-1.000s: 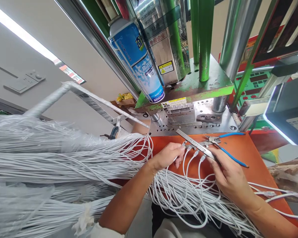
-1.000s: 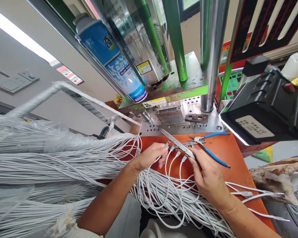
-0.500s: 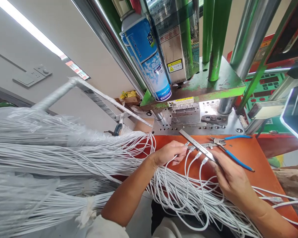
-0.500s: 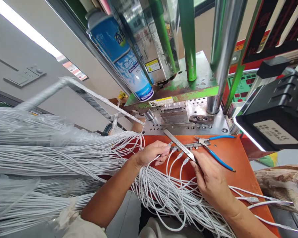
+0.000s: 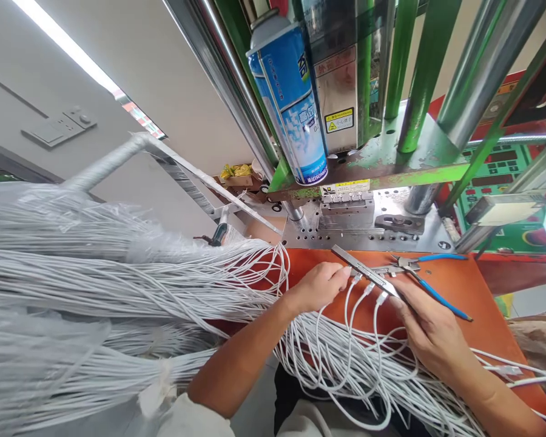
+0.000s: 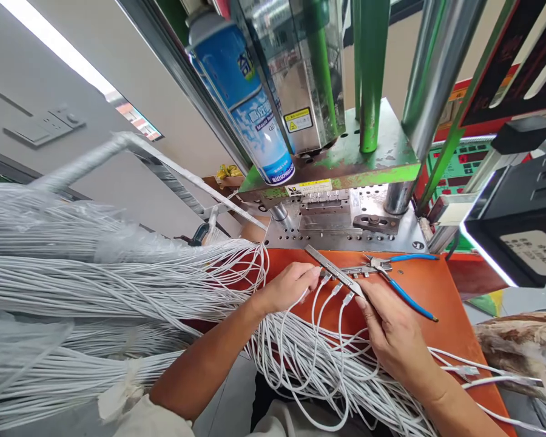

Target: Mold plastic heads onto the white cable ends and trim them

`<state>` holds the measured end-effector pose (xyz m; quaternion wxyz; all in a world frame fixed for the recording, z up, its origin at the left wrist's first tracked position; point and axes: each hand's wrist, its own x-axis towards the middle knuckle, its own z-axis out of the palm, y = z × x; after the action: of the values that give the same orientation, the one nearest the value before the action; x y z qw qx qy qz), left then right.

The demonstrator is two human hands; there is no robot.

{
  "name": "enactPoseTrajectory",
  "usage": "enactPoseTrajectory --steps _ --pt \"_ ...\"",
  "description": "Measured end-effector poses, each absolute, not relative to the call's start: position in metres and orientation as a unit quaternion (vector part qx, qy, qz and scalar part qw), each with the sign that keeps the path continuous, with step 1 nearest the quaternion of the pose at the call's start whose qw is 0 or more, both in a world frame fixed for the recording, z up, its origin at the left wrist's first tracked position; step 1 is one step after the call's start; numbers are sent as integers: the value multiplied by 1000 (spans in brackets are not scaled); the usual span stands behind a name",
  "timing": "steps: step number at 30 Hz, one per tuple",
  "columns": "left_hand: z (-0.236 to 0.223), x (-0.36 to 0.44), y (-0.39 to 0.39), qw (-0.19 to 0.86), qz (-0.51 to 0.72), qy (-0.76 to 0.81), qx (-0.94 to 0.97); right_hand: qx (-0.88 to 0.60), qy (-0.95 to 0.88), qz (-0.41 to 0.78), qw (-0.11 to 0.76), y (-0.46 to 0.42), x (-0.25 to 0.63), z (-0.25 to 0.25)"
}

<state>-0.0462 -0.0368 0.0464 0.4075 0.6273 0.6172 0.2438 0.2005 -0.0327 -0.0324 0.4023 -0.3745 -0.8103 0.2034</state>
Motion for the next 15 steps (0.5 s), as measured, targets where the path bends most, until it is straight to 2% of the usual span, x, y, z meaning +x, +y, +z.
enactPoseTrajectory --steps 3,4,6,9,15 --pt "49 -31 -57 47 308 602 735 -394 -797 205 409 -27 205 -28" --pt "47 -26 -65 -26 312 554 772 -395 -797 214 405 -21 208 -24" --pt "39 -16 -76 -102 289 478 823 -399 -793 236 395 -2 214 -13" --pt "25 -6 -76 -106 248 473 839 -402 -793 239 391 41 218 8" --pt "21 -3 -16 16 217 511 831 -381 -817 173 398 140 181 32"
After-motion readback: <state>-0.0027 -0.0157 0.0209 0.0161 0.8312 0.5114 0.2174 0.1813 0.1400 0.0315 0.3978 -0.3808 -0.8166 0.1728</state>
